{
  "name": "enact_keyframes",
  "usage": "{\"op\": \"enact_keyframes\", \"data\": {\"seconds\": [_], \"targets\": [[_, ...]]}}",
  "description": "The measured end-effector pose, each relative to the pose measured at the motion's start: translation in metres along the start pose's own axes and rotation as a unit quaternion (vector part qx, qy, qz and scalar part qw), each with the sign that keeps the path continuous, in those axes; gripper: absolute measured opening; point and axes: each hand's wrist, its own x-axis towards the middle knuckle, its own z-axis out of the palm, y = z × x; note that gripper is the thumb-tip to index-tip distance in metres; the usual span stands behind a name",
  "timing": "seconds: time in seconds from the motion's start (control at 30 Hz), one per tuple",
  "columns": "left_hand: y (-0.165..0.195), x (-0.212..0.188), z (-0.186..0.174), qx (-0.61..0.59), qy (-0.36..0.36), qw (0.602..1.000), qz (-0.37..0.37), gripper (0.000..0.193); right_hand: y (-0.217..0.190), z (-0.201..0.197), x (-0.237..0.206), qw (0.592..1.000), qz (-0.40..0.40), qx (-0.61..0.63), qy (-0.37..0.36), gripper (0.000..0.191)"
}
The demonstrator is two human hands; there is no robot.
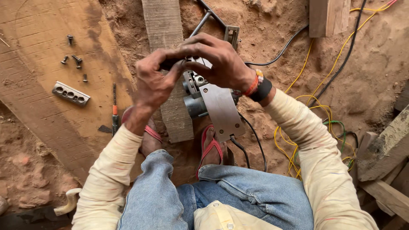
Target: The person sits on the ground and assembles a small metal electrical component. They use a screwdriver to tighten screws into the component, then insert small metal pins into its holes. Finally, they place the assembled component onto a larger metal plate attached to a power tool.
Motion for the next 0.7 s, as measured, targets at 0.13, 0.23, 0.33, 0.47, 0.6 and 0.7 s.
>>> {"op": "enact_keyframes", "data": {"seconds": [0.13, 0.23, 0.33, 0.47, 0.6, 0.7], "targets": [[-0.002, -0.008, 0.015, -0.093, 0.003, 0.984, -0.149, 0.014, -0.002, -0.005, -0.011, 0.999, 0.040, 0.007, -0.016, 0.031], [-0.001, -0.013, 0.020, -0.105, -0.010, 0.978, -0.179, 0.014, 0.003, -0.001, -0.020, 0.997, 0.063, 0.002, -0.037, 0.028], [0.003, -0.017, 0.025, -0.107, -0.033, 0.975, -0.193, 0.018, 0.009, 0.000, -0.031, 0.996, 0.080, 0.001, -0.031, 0.023], [0.008, -0.021, 0.027, -0.108, -0.069, 0.984, -0.121, 0.032, 0.023, -0.008, -0.046, 0.994, 0.105, 0.020, -0.038, 0.027], [0.008, -0.028, 0.034, -0.061, -0.108, 0.988, -0.091, 0.042, 0.037, -0.018, -0.065, 0.987, 0.128, -0.018, -0.096, 0.023], [0.008, -0.038, 0.042, 0.029, -0.139, 0.986, -0.085, 0.043, 0.040, -0.020, -0.077, 0.976, 0.163, -0.021, -0.140, 0.021]]}}
